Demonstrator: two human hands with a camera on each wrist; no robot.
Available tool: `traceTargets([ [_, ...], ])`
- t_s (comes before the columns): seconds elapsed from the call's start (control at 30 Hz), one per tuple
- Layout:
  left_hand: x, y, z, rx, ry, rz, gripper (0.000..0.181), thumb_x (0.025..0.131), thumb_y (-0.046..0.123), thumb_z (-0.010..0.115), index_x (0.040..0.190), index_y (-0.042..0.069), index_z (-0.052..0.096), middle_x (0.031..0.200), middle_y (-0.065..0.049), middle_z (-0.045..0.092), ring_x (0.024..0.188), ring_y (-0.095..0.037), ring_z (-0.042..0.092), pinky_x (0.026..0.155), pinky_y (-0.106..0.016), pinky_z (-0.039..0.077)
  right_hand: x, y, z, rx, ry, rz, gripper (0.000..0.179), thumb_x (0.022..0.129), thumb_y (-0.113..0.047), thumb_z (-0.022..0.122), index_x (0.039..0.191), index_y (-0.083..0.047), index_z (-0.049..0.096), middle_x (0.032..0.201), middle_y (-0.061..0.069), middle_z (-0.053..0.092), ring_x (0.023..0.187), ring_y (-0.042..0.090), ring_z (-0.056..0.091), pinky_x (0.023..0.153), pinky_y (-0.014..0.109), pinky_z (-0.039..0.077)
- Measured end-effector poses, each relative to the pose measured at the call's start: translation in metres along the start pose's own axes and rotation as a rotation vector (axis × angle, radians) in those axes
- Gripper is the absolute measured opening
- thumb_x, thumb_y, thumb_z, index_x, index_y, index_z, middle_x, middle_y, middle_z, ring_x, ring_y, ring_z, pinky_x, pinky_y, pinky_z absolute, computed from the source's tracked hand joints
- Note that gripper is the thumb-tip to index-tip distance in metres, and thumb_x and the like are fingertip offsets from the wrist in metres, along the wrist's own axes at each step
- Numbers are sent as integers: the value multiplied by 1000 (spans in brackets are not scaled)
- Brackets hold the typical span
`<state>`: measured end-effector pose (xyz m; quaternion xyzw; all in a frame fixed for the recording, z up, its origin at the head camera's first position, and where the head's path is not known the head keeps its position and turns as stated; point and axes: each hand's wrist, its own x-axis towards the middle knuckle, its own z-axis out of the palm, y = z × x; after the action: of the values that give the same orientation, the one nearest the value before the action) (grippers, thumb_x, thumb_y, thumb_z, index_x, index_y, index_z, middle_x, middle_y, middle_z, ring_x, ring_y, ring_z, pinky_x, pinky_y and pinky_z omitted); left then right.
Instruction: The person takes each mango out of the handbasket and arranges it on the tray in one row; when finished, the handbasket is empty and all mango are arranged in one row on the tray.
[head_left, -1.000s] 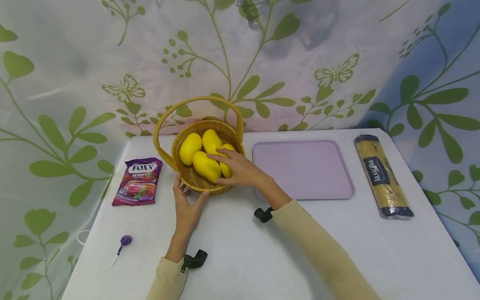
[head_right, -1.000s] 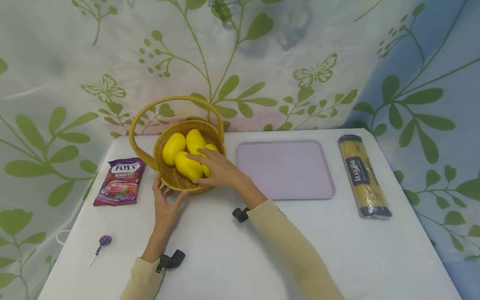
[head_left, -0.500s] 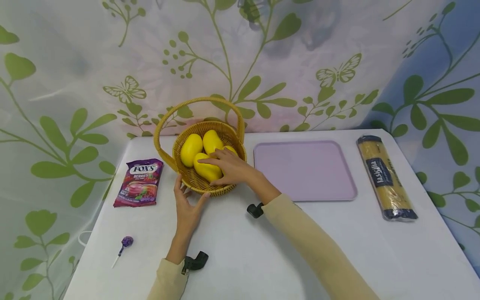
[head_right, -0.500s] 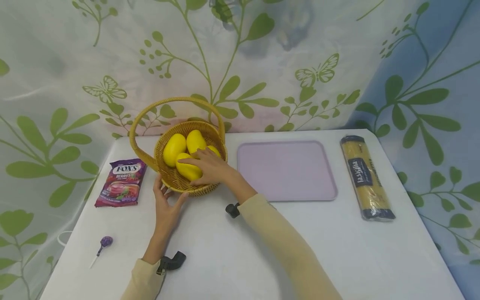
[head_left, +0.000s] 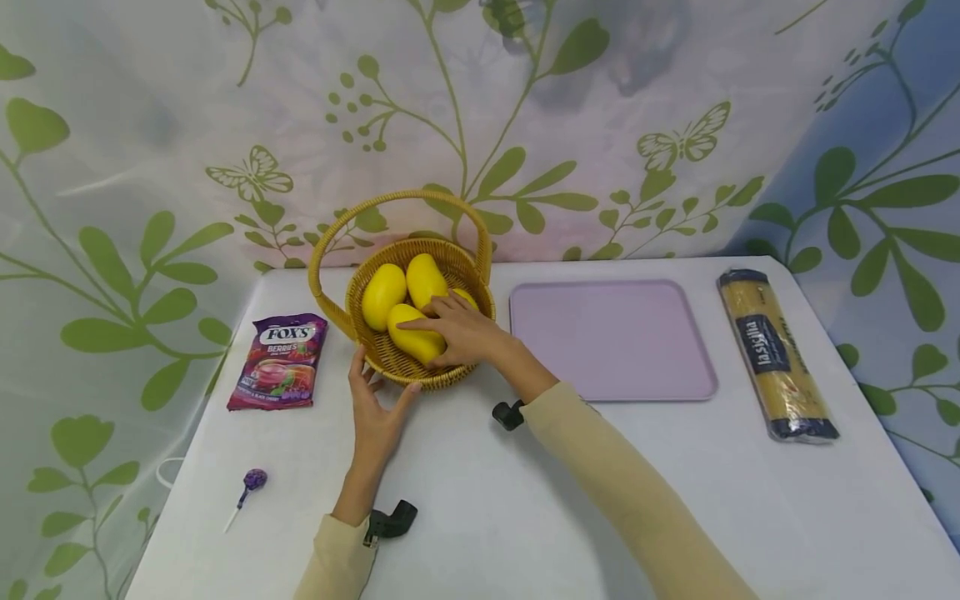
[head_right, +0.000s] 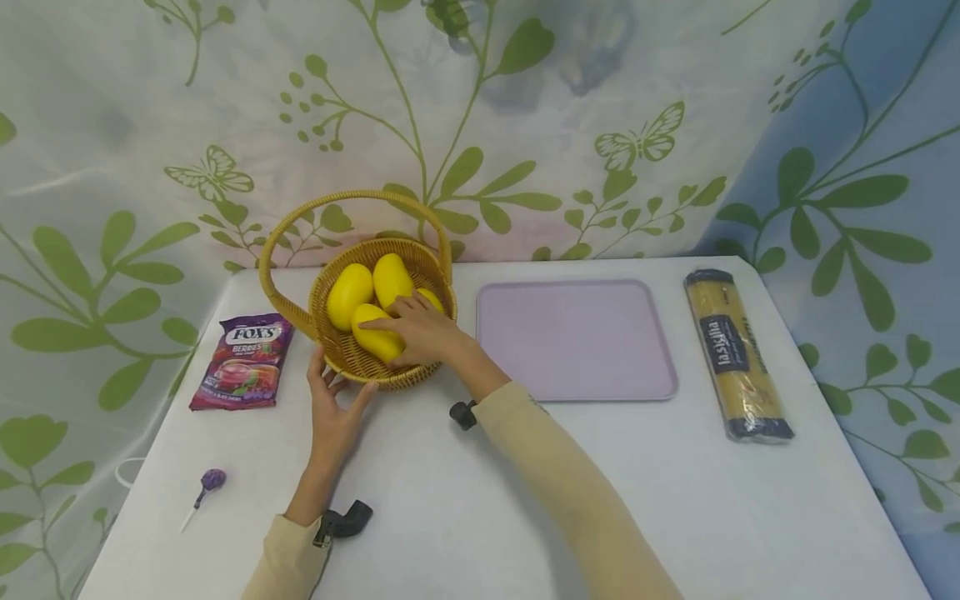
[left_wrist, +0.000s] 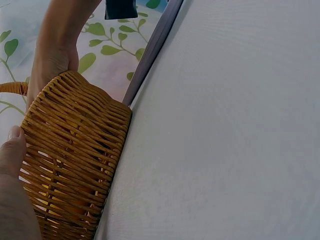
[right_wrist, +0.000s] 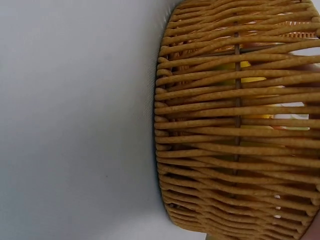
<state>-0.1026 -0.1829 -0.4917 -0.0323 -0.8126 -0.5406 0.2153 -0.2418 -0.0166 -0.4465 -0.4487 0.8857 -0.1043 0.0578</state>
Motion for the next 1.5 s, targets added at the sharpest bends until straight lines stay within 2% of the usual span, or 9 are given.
traceTargets([
  [0.13,1,1,0,6,2,4,91,83,2,74,151,-7,14,155,-31,19,130,-52,38,97,-62,39,2,-2,0,-27,-23,6,81,82,-49,75,150,-42,33,142,7,43,136,27,35,120,51,17],
  [0.27,2,2,-1,9,5,9,91,83,2,74,150,-8,15,154,-32,19,128,-53,38,96,-63,39,3,-4,-2,-2,-32,27,82,81,-46,77,151,-41,33,142,7,42,136,28,34,121,50,15],
  [0.47,2,1,-1,5,4,13,92,82,1,75,151,-8,14,154,-33,19,128,-55,39,96,-64,39,2,-5,-3,29,-12,44,81,81,-43,78,150,-36,37,139,5,47,131,24,38,120,45,18],
  [0.77,1,0,-1,4,3,-1,92,82,2,75,151,-7,14,155,-31,19,128,-53,39,97,-63,39,0,-4,-5,96,8,34,80,81,-41,79,149,-34,39,136,3,50,130,22,42,121,45,18],
  [0.83,1,-4,0,4,7,2,93,82,1,75,151,-7,14,155,-31,19,128,-53,40,96,-63,39,0,-4,-5,109,19,29,79,81,-41,79,149,-33,40,136,2,51,129,21,43,121,44,18],
  [0.93,0,-17,2,5,19,10,94,81,0,76,152,-4,14,156,-29,19,128,-51,41,96,-63,40,-1,-3,-5,121,39,25,79,80,-40,79,149,-33,40,136,2,51,129,20,43,120,44,21],
  [1.1,0,-37,5,19,24,-2,97,82,6,78,155,7,14,159,-18,19,132,-43,41,98,-55,42,-2,-2,-5,127,75,18,79,80,-39,79,149,-33,41,136,2,52,127,21,44,115,41,28],
  [1.3,-1,-40,5,8,20,4,96,84,14,78,155,9,14,160,-15,19,132,-41,41,99,-53,41,-6,0,-7,165,108,1,78,80,-37,80,148,-30,43,137,5,51,126,23,46,111,42,34],
  [1.5,0,-38,5,29,28,11,97,82,8,78,155,7,14,159,-17,19,131,-43,41,98,-56,42,-11,-2,-12,232,138,16,78,80,-36,79,149,-30,42,141,9,49,129,27,45,109,44,39],
])
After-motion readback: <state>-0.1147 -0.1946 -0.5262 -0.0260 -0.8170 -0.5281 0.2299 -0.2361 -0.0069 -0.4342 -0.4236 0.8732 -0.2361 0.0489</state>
